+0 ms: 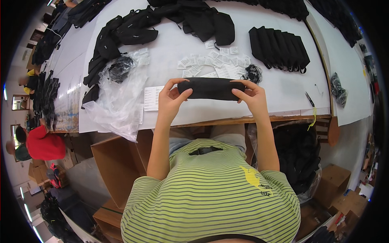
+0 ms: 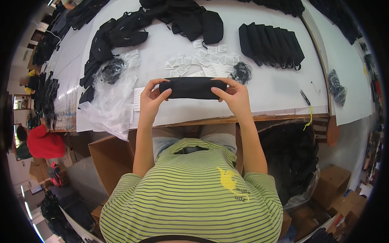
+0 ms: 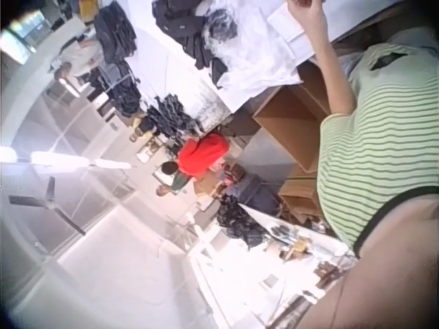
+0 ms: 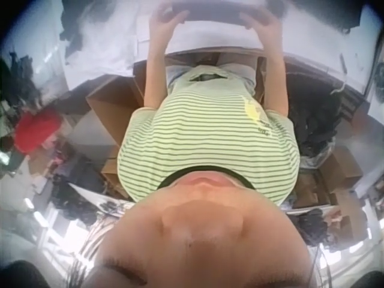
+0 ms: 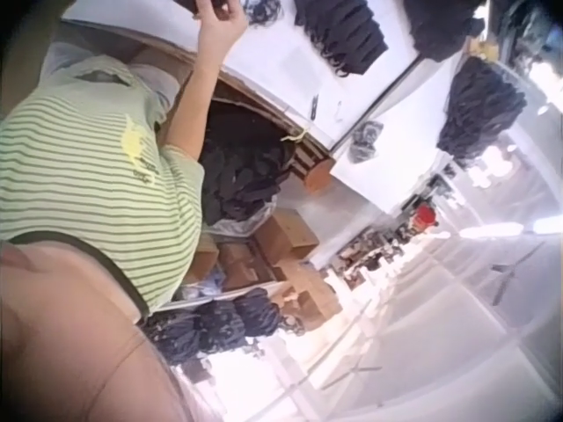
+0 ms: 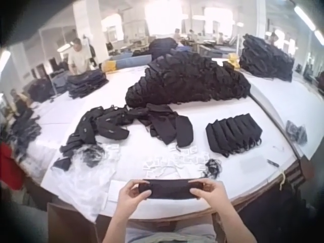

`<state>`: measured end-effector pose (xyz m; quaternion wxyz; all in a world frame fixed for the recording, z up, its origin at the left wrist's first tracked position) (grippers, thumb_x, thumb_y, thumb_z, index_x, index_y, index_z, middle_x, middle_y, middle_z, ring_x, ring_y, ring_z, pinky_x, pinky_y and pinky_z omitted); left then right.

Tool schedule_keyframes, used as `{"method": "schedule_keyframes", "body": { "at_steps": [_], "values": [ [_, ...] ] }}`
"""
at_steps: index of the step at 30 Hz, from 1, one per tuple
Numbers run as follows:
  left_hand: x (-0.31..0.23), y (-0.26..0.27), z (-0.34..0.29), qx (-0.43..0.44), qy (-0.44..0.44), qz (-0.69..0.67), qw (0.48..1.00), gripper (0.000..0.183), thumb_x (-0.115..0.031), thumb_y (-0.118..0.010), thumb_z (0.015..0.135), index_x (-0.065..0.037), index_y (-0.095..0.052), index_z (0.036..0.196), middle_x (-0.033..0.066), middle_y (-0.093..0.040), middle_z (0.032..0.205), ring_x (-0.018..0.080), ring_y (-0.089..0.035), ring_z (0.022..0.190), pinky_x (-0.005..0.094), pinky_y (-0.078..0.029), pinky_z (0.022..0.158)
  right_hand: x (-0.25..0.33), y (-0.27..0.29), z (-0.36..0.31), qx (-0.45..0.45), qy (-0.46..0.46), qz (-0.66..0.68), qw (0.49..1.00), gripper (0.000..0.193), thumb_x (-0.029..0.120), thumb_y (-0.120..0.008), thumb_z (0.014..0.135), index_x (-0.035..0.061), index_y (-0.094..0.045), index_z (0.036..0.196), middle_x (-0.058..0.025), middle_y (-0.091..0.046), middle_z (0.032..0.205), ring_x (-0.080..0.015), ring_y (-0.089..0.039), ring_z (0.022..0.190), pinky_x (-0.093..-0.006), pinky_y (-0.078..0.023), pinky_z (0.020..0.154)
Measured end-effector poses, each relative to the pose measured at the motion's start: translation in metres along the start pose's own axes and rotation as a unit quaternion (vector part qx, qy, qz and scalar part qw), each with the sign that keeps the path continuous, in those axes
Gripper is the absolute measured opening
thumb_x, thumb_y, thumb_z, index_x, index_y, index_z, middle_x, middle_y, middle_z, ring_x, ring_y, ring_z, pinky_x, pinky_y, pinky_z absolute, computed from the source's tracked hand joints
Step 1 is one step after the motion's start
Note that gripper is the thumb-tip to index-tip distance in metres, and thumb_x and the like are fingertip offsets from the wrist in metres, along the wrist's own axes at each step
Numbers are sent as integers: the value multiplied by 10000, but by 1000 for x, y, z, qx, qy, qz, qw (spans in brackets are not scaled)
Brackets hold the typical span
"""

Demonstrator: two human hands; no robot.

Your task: The recorder is shown inserting a pair of items into a black fabric pouch, then adding an instructional slip and a small silica packet, and finally closing the pouch's zipper.

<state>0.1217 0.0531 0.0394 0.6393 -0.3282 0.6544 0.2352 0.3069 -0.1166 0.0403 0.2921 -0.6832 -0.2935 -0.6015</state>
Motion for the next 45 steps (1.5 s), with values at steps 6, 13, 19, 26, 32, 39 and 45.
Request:
{"method": "schedule_keyframes", "body": {
  "at_steps": [6,13,19,26,32,39,45],
  "values": [
    [27,-15,9,-14,9,-28,999,225,-43,-694,803,-14,-608,1008,44,-623,922,103,-584,755,245,-468,605,-15,39,7,-44,-27,-81,995,253,108,-761,721,18,-703,950,-7,-629,660,-56,-537,552,-194,-434,525],
    [36,89,4,-163,-18,335,928,355,-205,-665,834,-13,-560,1113,125,-587,1123,253,-534,1059,369,-425,891,5,215,31,-257,83,97,958,327,77,-731,764,-12,-648,1066,-56,-669,915,-80,-591,686,-209,-470,589],
    [77,140,-17,-163,-19,616,770,664,-243,-759,714,-6,-442,1247,197,-461,1241,377,-422,1148,465,-314,991,19,419,77,-430,192,153,869,252,134,-726,804,-45,-615,942,-96,-641,856,-164,-639,693,-208,-472,594],
    [99,166,-19,-174,94,635,747,802,-399,-768,683,16,-418,1273,215,-468,1219,389,-427,1141,468,-334,968,-88,481,145,-535,-56,53,841,399,246,-775,747,-64,-615,938,-128,-652,769,-176,-644,589,-232,-493,458],
    [50,117,-25,-266,19,696,667,823,-382,-778,676,32,-425,1293,194,-470,1225,380,-431,1136,472,-346,955,-35,463,94,-637,43,-267,722,466,401,-743,746,48,-630,1029,-57,-648,796,-161,-607,644,-300,-487,593],
    [54,130,-12,-208,-70,581,784,363,-81,-743,694,22,-528,968,166,-592,954,315,-572,896,379,-448,795,-33,180,85,-191,147,-302,922,107,153,-679,769,102,-652,860,-6,-582,709,-127,-490,580,-256,-398,560],
    [45,100,-13,-124,44,310,941,228,-9,-665,758,3,-470,875,54,-553,803,131,-507,773,244,-407,704,-51,60,72,-4,147,-472,869,152,135,-683,743,128,-595,867,-34,-569,830,-229,-602,773,-361,-476,648]
  ]
}}
Point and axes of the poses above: each hand's wrist, its own z-axis towards the middle knuckle, its own y-axis out of the back of the hand, x = y × z, the point moved 9 cm from there along z, towards the middle knuckle
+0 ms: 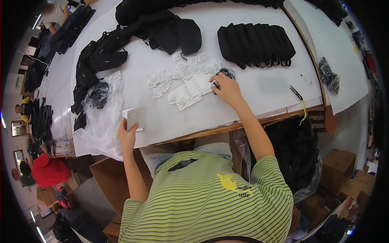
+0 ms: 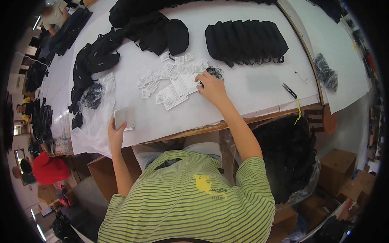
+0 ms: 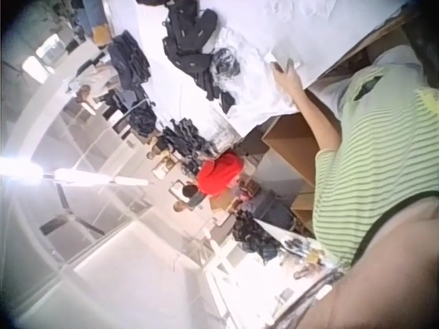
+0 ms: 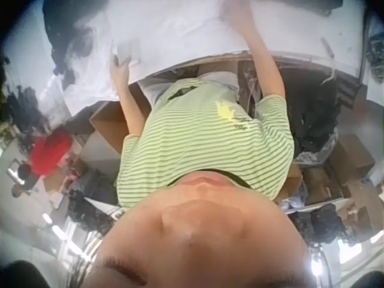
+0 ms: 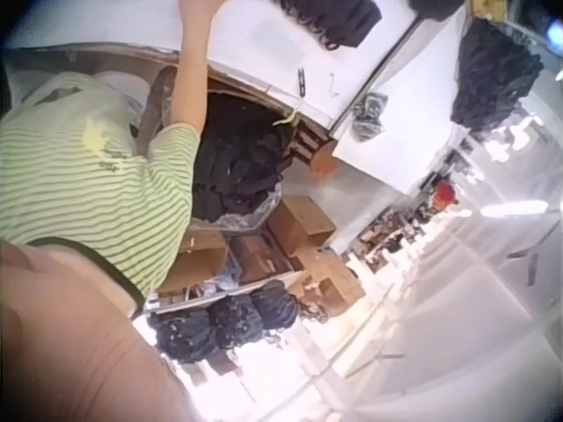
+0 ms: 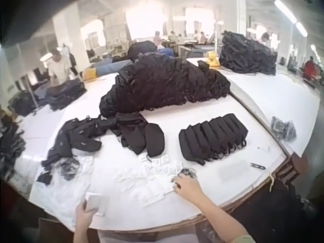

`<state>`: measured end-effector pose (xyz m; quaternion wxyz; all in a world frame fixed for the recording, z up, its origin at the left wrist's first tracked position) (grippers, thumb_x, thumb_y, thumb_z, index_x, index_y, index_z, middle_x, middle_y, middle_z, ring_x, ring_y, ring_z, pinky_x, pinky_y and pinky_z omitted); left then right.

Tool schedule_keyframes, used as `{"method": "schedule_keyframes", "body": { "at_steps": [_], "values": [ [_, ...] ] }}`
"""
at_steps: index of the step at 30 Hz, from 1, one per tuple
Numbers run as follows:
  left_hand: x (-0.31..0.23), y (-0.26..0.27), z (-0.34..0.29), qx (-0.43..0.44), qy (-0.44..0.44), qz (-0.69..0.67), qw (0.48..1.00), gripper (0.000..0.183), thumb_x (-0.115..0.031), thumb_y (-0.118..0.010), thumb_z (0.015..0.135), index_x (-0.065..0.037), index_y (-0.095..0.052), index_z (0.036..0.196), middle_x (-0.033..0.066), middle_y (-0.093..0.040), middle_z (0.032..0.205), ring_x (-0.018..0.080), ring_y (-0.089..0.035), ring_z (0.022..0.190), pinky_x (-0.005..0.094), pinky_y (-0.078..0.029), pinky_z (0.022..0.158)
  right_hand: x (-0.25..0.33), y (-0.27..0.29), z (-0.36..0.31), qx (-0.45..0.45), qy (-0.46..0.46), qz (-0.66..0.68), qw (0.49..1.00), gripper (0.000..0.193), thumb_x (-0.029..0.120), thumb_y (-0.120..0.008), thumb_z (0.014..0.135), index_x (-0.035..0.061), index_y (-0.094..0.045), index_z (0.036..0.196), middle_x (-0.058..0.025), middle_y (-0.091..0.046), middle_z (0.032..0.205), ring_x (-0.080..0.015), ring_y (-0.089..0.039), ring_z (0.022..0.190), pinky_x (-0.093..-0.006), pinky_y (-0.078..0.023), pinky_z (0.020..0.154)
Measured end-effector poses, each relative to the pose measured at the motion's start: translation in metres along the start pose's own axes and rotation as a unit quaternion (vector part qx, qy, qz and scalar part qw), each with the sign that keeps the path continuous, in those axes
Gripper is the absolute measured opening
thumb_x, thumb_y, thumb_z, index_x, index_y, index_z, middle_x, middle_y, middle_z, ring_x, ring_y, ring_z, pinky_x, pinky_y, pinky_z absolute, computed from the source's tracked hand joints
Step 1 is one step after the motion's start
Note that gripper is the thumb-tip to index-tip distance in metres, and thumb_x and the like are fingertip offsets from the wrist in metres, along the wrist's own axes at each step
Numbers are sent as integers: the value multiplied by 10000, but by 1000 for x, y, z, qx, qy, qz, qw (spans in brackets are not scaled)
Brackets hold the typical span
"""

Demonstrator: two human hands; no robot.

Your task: The recorder is shown inserting a pair of items into a black fabric pouch, then adding an instructional slip and a small silica packet, and finally closing the pouch's zipper.

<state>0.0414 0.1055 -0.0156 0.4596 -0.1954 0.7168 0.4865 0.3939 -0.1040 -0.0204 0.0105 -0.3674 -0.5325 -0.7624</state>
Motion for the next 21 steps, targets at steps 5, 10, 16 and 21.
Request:
{"method": "schedule_keyframes", "body": {
  "at_steps": [5,10,16,21],
  "values": [
    [-20,-13,-24,57,2,-46,997,257,-50,-645,806,28,-514,1013,86,-597,932,154,-539,869,276,-428,793,-6,-10,23,31,41,-54,997,92,165,-687,748,100,-625,732,-36,-575,752,-242,-601,723,-363,-469,640],
    [-4,-14,-36,53,31,-101,993,430,-92,-587,870,59,-450,1248,127,-571,1147,188,-526,1036,289,-401,911,42,58,24,-40,13,61,997,89,140,-686,778,72,-634,802,-7,-558,745,-128,-507,612,-251,-409,567],
    [-13,-26,-32,94,21,-141,985,437,-110,-496,930,59,-399,1320,123,-527,1237,194,-480,1127,289,-344,985,63,92,3,-118,7,309,944,103,123,-713,779,60,-633,789,41,-586,793,-55,-420,557,-192,-346,523],
    [-20,-36,-34,81,28,-198,976,390,-131,-470,946,44,-426,1292,113,-532,1218,186,-469,1137,288,-317,1007,-12,26,-49,-50,-200,340,918,135,120,-705,773,74,-638,880,21,-573,811,-75,-448,570,-211,-378,540]
  ]
}}
Point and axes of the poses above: each hand's wrist, its own z-axis towards the middle knuckle, its own y-axis out of the back of the hand, x = y × z, the point moved 9 cm from there along z, towards the middle knuckle
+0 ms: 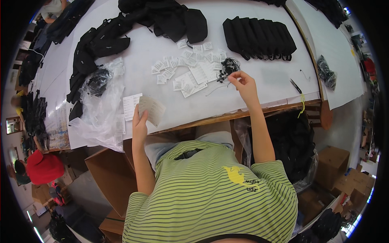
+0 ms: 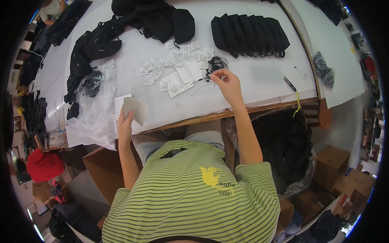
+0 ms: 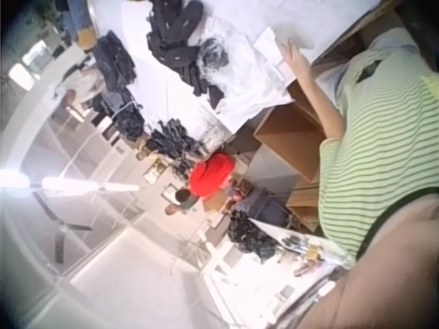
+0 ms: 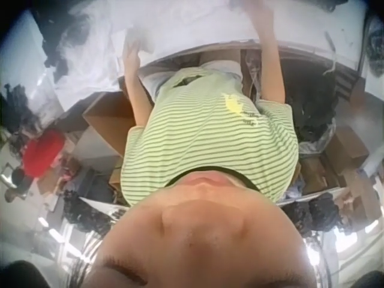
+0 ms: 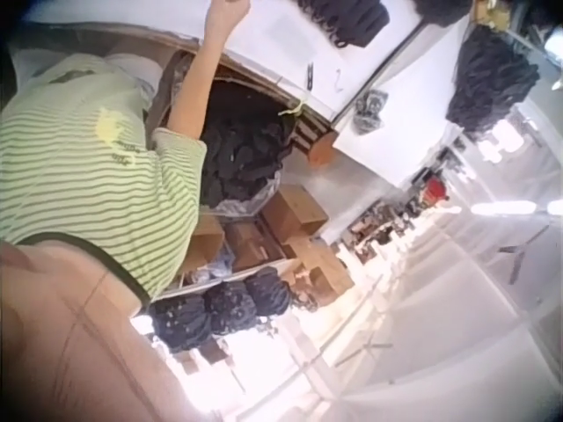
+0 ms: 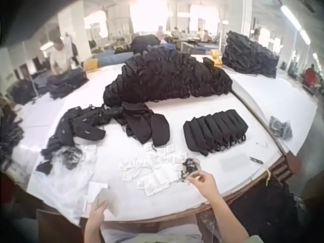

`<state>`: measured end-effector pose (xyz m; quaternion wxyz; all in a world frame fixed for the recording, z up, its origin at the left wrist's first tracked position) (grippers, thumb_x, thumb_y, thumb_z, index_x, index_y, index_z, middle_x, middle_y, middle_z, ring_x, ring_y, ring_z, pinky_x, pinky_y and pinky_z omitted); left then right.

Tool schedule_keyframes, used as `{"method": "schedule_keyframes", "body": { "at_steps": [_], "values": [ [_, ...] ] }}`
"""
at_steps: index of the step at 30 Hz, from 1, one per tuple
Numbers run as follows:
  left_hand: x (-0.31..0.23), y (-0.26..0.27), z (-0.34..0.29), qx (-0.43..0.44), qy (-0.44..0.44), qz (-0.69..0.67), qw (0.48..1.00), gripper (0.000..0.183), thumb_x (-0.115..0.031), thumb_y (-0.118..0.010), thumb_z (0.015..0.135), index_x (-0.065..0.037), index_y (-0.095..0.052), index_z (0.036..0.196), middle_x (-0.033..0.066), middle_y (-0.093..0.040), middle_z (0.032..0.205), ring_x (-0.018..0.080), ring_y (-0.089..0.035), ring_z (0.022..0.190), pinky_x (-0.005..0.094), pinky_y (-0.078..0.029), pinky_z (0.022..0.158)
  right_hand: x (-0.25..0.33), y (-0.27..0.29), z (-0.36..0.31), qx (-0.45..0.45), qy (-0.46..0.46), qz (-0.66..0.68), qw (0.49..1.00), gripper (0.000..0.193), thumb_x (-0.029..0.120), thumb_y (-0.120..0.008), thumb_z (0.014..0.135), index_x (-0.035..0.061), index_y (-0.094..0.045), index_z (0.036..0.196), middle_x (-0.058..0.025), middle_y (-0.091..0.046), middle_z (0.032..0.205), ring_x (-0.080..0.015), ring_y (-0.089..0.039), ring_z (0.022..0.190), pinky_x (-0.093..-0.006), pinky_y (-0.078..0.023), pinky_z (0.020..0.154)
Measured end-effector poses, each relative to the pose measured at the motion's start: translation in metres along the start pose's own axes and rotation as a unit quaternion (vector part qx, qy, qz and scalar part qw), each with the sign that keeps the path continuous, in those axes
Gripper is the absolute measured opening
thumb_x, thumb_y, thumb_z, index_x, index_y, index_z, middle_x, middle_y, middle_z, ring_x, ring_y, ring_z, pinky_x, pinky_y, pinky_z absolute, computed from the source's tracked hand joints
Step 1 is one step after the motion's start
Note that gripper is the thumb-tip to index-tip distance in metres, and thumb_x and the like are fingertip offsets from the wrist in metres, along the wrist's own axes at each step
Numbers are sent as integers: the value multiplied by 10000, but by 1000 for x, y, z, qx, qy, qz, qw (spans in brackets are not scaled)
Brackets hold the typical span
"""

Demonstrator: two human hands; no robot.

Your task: The recorder is shown inserting a pair of items into a black fabric pouch, then adding an instructional slip and a small silica packet, and finally closing the pouch's zipper.

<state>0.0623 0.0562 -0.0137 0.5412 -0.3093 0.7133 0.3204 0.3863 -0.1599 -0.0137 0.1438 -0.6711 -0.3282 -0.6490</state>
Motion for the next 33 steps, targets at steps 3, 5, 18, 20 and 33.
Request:
{"method": "schedule_keyframes", "body": {
  "at_steps": [3,5,18,20,33],
  "values": [
    [-13,-13,-4,10,34,-23,999,441,-200,-570,902,14,-431,1261,113,-531,1180,193,-471,1116,301,-333,992,-9,18,-27,-117,51,-210,969,233,108,-695,750,115,-625,972,8,-550,859,-107,-456,567,-244,-406,555],
    [-35,-34,-10,75,-20,122,989,564,-256,-698,807,-11,-419,1232,115,-523,1136,199,-468,1092,319,-365,953,-3,8,-34,-114,63,-204,970,274,100,-701,732,115,-613,992,-8,-526,884,-117,-410,548,-235,-395,546],
    [-67,-81,-14,95,-71,52,992,295,-120,-686,794,-22,-566,1045,79,-593,1017,167,-555,948,295,-429,848,-9,-74,-49,176,160,-404,884,128,88,-658,758,47,-540,789,-78,-534,850,-252,-581,757,-373,-464,645],
    [-82,-84,-16,65,-158,99,980,275,-111,-692,783,-18,-588,1021,75,-599,978,192,-570,911,301,-440,821,30,-74,-58,175,64,-195,963,106,87,-651,795,42,-556,806,-49,-558,724,-148,-525,590,-281,-414,552],
    [-116,-87,-37,14,-228,103,968,209,-9,-714,739,-40,-674,942,62,-626,817,175,-586,759,272,-456,676,114,-87,-86,48,107,34,992,78,72,-695,773,45,-634,812,56,-365,559,-31,-301,511,-209,-230,466]
  ]
}}
Point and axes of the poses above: each hand's wrist, its own z-axis towards the middle knuckle, its own y-axis out of the back of the hand, x = y × z, the point moved 9 cm from there along z, towards the middle knuckle
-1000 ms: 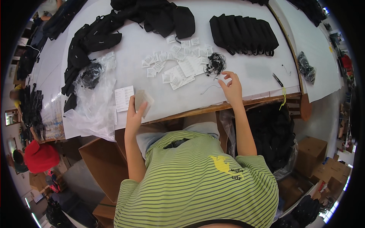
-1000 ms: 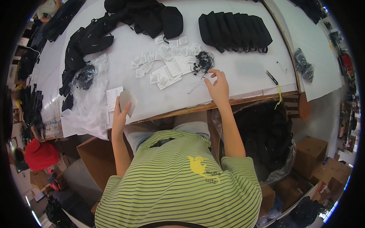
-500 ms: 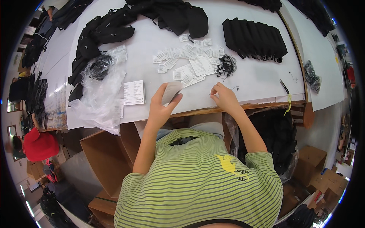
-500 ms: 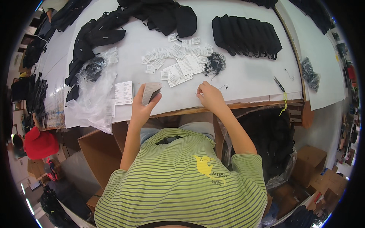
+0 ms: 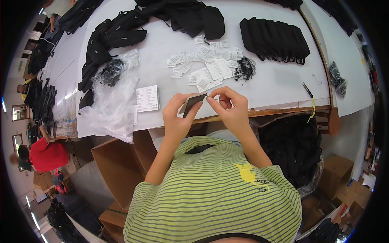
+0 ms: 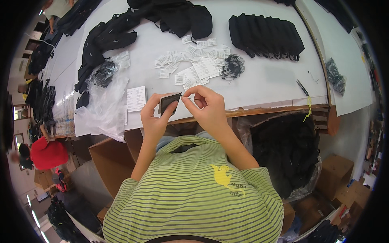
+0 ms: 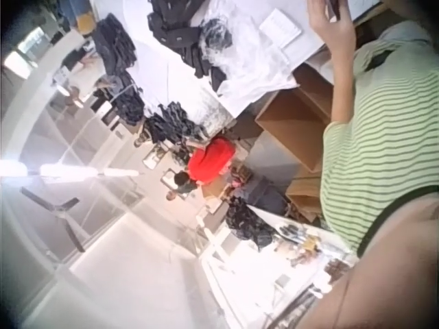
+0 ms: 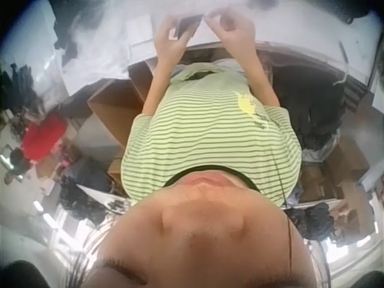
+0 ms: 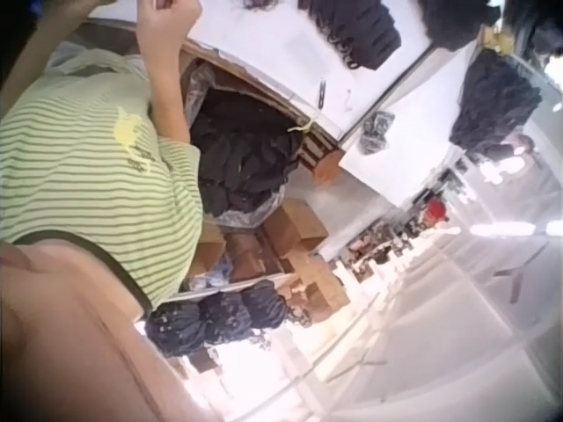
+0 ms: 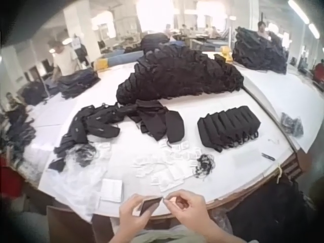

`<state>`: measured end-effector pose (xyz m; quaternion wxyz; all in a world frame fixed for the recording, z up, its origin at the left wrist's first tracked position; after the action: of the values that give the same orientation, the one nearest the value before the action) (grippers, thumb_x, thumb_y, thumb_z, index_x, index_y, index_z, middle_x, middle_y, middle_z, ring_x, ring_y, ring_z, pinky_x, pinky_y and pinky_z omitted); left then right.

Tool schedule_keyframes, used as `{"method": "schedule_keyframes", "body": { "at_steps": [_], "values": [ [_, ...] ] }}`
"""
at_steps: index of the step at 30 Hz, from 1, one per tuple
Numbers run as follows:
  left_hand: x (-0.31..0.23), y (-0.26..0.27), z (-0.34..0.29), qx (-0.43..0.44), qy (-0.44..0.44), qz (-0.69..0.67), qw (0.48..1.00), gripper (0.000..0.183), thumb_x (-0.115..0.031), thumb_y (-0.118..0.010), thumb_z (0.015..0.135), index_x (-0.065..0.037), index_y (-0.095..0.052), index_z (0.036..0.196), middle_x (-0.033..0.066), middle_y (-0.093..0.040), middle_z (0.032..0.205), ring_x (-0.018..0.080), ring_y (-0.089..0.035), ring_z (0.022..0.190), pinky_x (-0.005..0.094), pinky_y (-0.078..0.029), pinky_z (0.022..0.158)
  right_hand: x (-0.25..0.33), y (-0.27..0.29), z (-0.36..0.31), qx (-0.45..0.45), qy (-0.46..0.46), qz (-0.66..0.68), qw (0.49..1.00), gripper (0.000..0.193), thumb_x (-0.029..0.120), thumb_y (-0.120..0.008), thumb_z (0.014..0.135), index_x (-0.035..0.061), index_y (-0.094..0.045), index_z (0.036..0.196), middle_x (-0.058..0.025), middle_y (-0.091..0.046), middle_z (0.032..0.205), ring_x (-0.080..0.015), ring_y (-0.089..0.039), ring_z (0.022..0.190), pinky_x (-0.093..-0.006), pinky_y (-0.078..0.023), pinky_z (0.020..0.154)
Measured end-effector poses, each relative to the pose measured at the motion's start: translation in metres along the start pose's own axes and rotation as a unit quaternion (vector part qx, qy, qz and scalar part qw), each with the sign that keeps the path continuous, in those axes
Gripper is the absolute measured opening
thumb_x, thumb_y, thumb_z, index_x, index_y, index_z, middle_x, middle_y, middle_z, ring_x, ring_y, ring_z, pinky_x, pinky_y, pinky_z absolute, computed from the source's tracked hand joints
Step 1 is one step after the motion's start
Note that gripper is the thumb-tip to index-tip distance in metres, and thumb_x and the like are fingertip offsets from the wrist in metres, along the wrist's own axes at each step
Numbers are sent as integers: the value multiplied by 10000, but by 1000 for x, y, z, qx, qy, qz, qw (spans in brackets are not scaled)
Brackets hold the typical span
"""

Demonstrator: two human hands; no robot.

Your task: The recorder is shown inserting a pair of items into a black fabric pouch, then adding an instructional slip and a small silica packet, and finally closing the pouch's zipper.

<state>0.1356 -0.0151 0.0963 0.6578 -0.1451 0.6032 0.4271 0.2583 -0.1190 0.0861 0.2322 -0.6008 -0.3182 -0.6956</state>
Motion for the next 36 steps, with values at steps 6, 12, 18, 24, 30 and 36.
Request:
{"method": "schedule_keyframes", "body": {
  "at_steps": [6,12,18,24,30,36],
  "values": [
    [-11,3,-5,-11,-69,19,997,225,33,-707,731,-60,-707,936,55,-619,775,151,-581,702,262,-457,626,5,-4,-2,1,2,-39,999,88,62,-702,769,46,-640,830,57,-382,551,-26,-315,508,-206,-236,467],
    [2,-3,-4,80,-23,-100,991,116,-39,-676,805,-15,-705,915,56,-632,815,112,-546,654,244,-437,585,-11,-6,0,67,-29,38,997,112,40,-709,763,57,-660,862,47,-504,561,-15,-400,507,-189,-287,487],
    [43,-19,-13,179,121,-238,947,190,-165,-555,934,-1,-650,912,-5,-589,801,55,-489,672,203,-399,606,-12,-20,-2,136,-26,56,989,96,17,-734,724,36,-680,801,34,-525,549,-14,-421,516,-191,-300,505],
    [51,-6,-8,193,108,-178,959,131,-108,-565,920,21,-588,910,18,-568,825,57,-528,755,211,-438,682,-14,-42,6,161,-51,2,986,102,54,-741,736,43,-689,823,30,-535,549,-25,-432,498,-188,-309,500],
    [54,23,0,103,69,-202,971,114,-95,-567,912,17,-585,905,26,-555,843,71,-539,752,213,-454,655,-35,-75,9,215,-195,181,940,71,81,-639,861,27,-599,887,20,-551,623,-38,-479,529,-183,-355,489],
    [93,52,21,46,86,-217,971,128,-142,-598,888,-14,-605,893,30,-594,821,82,-549,648,229,-440,606,-49,-105,10,293,-215,141,921,108,106,-611,875,16,-572,832,3,-537,607,-66,-489,486,-204,-358,455]
  ]
}}
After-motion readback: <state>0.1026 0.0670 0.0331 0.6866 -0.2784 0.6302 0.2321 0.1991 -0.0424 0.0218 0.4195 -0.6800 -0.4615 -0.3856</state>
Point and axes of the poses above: each hand's wrist, its own z-axis towards the middle knuckle, its own y-axis out of the back of the hand, x = y × z, the point moved 9 cm from there along z, towards the middle knuckle
